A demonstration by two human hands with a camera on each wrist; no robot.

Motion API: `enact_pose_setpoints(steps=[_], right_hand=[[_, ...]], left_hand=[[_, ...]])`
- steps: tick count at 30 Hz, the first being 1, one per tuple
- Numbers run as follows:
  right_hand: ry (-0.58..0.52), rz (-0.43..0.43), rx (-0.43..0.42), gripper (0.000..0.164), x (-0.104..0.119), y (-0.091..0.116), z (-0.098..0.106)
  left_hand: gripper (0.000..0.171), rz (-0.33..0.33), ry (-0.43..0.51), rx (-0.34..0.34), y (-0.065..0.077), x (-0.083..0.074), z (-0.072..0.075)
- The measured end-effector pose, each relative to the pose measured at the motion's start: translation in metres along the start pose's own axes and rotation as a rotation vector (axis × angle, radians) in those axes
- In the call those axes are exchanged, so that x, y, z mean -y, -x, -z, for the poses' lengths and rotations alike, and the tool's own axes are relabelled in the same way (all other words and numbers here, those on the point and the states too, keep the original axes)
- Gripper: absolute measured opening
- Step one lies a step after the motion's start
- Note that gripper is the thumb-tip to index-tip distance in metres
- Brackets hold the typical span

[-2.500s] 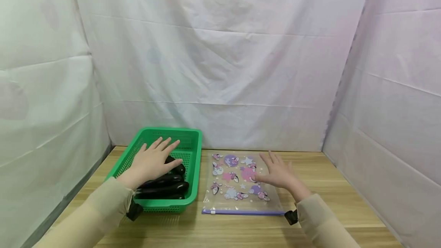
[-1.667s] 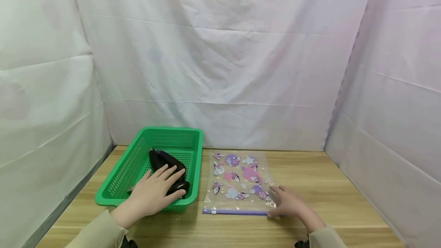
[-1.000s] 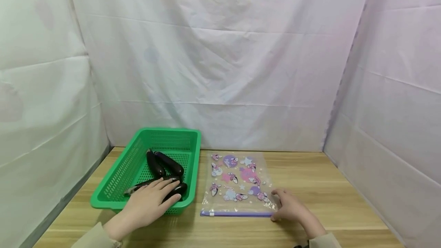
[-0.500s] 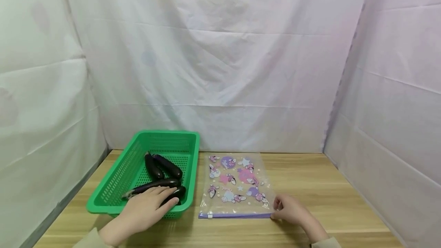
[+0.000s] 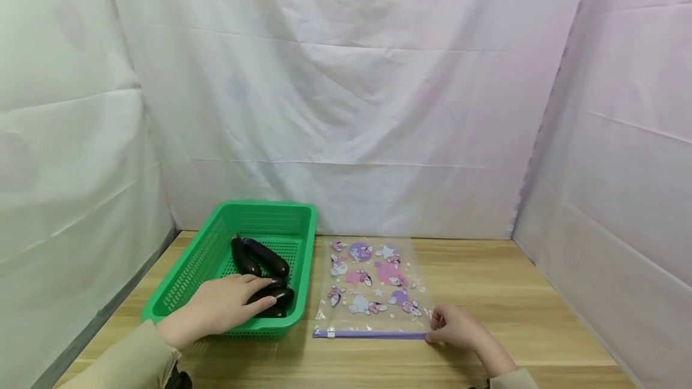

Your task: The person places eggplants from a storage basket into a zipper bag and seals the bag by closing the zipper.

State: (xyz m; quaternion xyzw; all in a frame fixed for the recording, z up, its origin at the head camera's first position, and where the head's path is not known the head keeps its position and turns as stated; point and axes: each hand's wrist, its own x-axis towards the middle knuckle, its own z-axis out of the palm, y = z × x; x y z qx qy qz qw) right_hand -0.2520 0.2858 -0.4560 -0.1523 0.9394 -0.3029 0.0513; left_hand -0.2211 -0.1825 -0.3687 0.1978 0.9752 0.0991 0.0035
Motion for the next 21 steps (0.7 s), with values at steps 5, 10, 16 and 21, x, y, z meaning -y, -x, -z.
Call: enact_pose_setpoints(steps=[5,10,16,21], right_hand=[[-0.021,-0.008,0.014,0.031,-0.003,-0.001,0.0],[-0.024,-0.015,0.005,0.031,-0.004,0.001,-0.002],[-0.013,-0.012,-0.004,0.03,-0.002,0.002,-0.003],[-0.023,-0.014,0.002,0.03,-0.002,0.001,-0.002]], left_hand=[[0.061,-0.021,-0.071,-0.002,-0.006,0.008,0.011],[0.058,-0.047,-0.139,-0.02,-0.018,0.017,0.021],[0.057,-0.09,-0.189,0.001,-0.034,0.028,0.031],[0.053,-0.089,-0.19,0.055,-0.05,0.036,0.039]])
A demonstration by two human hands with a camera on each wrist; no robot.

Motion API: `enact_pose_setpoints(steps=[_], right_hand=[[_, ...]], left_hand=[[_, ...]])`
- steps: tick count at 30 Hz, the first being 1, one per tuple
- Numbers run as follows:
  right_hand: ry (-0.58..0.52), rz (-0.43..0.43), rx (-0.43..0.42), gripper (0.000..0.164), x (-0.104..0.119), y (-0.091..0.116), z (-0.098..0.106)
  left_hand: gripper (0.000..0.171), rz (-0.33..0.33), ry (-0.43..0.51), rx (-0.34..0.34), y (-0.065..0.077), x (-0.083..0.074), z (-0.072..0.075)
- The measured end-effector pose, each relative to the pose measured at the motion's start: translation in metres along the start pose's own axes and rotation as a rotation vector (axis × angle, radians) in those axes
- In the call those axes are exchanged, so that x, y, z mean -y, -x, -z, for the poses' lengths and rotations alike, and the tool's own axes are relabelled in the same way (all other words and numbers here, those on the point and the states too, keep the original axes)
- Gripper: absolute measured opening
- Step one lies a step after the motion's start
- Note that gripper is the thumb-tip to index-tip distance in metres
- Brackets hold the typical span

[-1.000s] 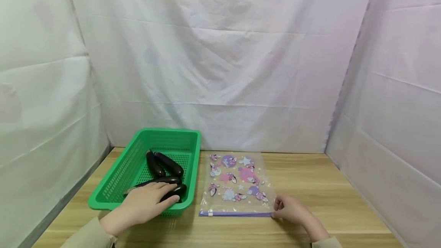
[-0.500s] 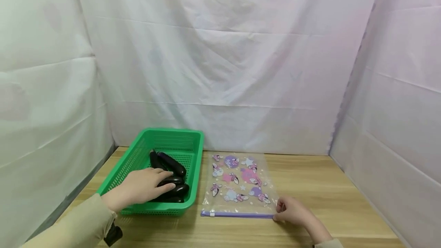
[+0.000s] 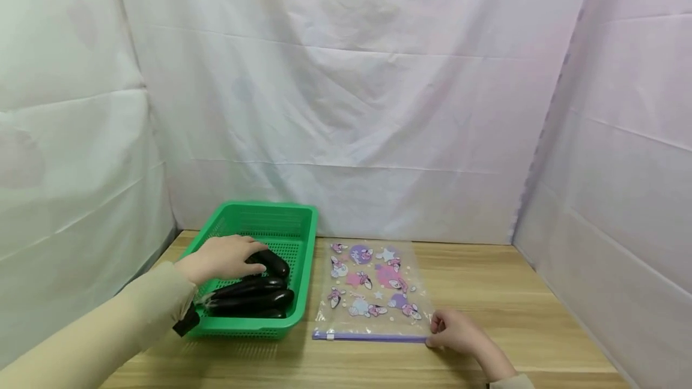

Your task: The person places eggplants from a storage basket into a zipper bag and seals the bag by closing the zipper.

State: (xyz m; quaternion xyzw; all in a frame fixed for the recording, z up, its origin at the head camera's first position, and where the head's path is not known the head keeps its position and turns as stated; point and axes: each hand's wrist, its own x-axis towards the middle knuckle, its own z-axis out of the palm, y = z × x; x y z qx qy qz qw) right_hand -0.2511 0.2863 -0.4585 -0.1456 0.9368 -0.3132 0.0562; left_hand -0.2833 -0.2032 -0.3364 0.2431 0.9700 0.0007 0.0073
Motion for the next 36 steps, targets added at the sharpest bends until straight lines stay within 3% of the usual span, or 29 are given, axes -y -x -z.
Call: enact_pose_setpoints(steps=[6,16,30,36], right_hand=[[-0.006,-0.007,-0.002,0.03,-0.001,0.0,-0.001],[-0.013,-0.009,-0.015,0.031,-0.001,0.0,-0.001],[0.008,-0.018,-0.016,0.031,-0.001,0.0,-0.004],[-0.038,-0.009,-0.012,0.03,0.0,0.001,-0.004]], left_hand=[[0.053,0.022,0.018,0.06,-0.021,0.012,0.005],[0.053,0.082,0.078,0.132,-0.052,0.026,-0.006],[0.06,0.267,0.107,0.181,-0.063,0.035,-0.02],[0.066,0.295,0.121,0.171,-0.069,0.034,-0.025]])
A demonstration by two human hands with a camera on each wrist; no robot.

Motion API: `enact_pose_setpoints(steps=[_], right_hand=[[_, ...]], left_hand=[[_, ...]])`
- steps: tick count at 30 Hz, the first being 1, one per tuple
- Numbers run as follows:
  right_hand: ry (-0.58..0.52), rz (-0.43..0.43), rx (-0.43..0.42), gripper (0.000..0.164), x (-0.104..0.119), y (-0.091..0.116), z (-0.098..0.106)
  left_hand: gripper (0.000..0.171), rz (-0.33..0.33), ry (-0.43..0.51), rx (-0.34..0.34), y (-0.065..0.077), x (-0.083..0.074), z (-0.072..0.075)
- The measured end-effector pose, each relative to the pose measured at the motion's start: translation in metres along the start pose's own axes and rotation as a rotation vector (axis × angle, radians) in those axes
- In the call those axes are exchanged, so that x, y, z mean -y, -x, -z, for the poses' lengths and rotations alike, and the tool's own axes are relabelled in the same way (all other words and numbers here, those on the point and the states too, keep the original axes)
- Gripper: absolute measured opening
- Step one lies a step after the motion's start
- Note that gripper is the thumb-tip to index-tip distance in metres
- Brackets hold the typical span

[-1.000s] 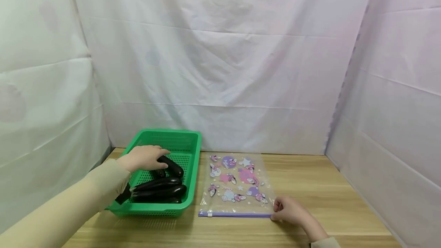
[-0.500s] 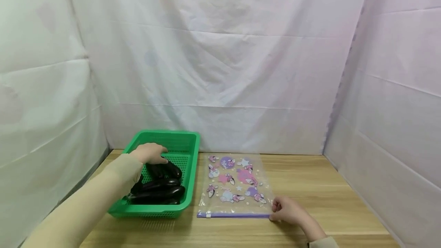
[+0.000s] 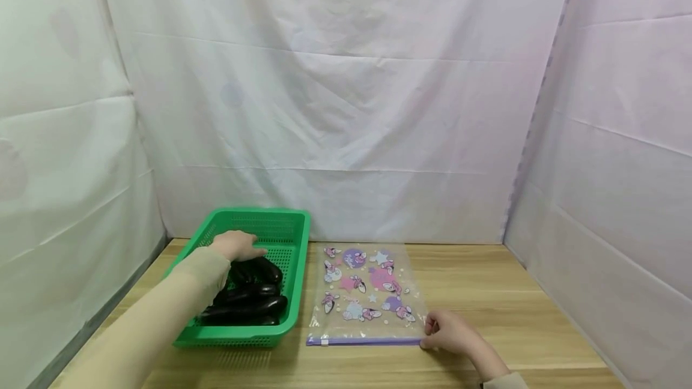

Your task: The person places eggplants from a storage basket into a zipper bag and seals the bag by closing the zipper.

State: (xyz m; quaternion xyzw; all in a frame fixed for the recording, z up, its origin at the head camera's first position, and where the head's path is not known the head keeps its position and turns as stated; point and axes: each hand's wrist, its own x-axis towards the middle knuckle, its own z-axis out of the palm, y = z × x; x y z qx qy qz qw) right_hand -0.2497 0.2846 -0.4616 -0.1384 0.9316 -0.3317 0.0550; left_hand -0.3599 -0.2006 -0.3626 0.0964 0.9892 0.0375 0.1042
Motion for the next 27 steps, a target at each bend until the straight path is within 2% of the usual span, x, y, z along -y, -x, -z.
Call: enact_pose_setpoints(steps=[6,18,27], right_hand=[[-0.003,-0.014,0.002,0.028,-0.001,0.001,0.0],[-0.003,-0.006,0.01,0.028,-0.002,-0.001,-0.001],[0.007,0.003,0.001,0.028,-0.001,-0.001,-0.001]], left_hand=[[0.066,-0.005,0.012,0.013,-0.003,-0.006,-0.005],[0.065,0.055,-0.002,0.066,-0.006,-0.013,-0.012],[0.053,0.092,-0.045,0.013,-0.004,-0.02,-0.015]])
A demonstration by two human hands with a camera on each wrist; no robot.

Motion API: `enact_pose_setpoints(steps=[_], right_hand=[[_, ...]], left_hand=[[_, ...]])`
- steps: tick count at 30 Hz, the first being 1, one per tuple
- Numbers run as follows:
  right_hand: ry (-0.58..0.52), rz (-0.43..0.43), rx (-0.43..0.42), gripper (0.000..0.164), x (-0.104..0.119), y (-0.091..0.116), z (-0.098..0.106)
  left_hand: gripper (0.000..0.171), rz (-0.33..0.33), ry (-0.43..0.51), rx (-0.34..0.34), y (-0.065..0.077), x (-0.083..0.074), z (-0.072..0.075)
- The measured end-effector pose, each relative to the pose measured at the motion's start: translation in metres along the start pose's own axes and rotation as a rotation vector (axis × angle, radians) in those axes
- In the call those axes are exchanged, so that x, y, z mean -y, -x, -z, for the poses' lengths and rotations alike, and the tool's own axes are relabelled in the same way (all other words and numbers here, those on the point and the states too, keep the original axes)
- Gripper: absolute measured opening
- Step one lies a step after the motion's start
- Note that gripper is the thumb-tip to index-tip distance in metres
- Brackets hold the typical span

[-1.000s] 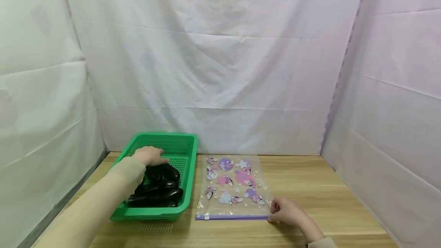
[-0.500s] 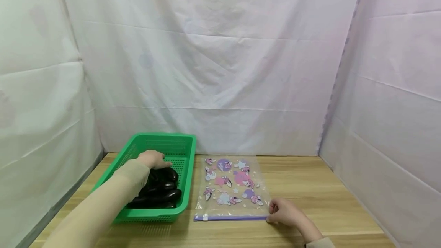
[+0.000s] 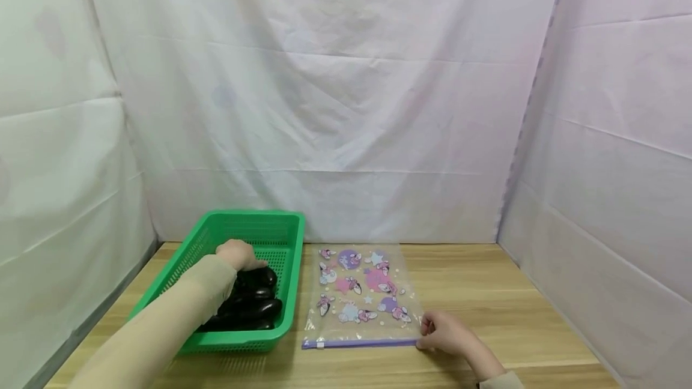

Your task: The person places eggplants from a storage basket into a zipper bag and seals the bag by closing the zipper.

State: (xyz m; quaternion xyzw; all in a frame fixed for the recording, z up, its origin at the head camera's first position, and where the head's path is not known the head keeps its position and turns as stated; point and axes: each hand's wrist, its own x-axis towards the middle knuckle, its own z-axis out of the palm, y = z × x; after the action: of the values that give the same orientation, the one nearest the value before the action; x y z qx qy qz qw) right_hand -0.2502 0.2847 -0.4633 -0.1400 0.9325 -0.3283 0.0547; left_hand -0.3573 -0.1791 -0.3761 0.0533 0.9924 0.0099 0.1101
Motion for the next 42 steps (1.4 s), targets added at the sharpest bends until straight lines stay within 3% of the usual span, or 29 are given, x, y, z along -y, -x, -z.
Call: enact_pose_setpoints(steps=[15,32,37,42], right_hand=[[-0.023,-0.021,0.012,0.028,0.0,-0.003,0.001],[0.101,-0.046,-0.026,0.031,0.01,0.0,-0.001],[0.131,-0.017,-0.036,0.029,0.011,0.0,-0.002],[0.124,-0.019,-0.036,0.03,0.008,0.001,-0.005]], left_hand=[[0.048,-0.077,-0.011,-0.013,-0.006,-0.004,-0.005],[0.053,-0.175,0.077,-0.01,-0.018,-0.01,-0.012],[0.053,-0.15,0.076,0.012,-0.018,-0.016,-0.011],[0.065,-0.095,0.055,0.007,-0.019,-0.022,-0.015]])
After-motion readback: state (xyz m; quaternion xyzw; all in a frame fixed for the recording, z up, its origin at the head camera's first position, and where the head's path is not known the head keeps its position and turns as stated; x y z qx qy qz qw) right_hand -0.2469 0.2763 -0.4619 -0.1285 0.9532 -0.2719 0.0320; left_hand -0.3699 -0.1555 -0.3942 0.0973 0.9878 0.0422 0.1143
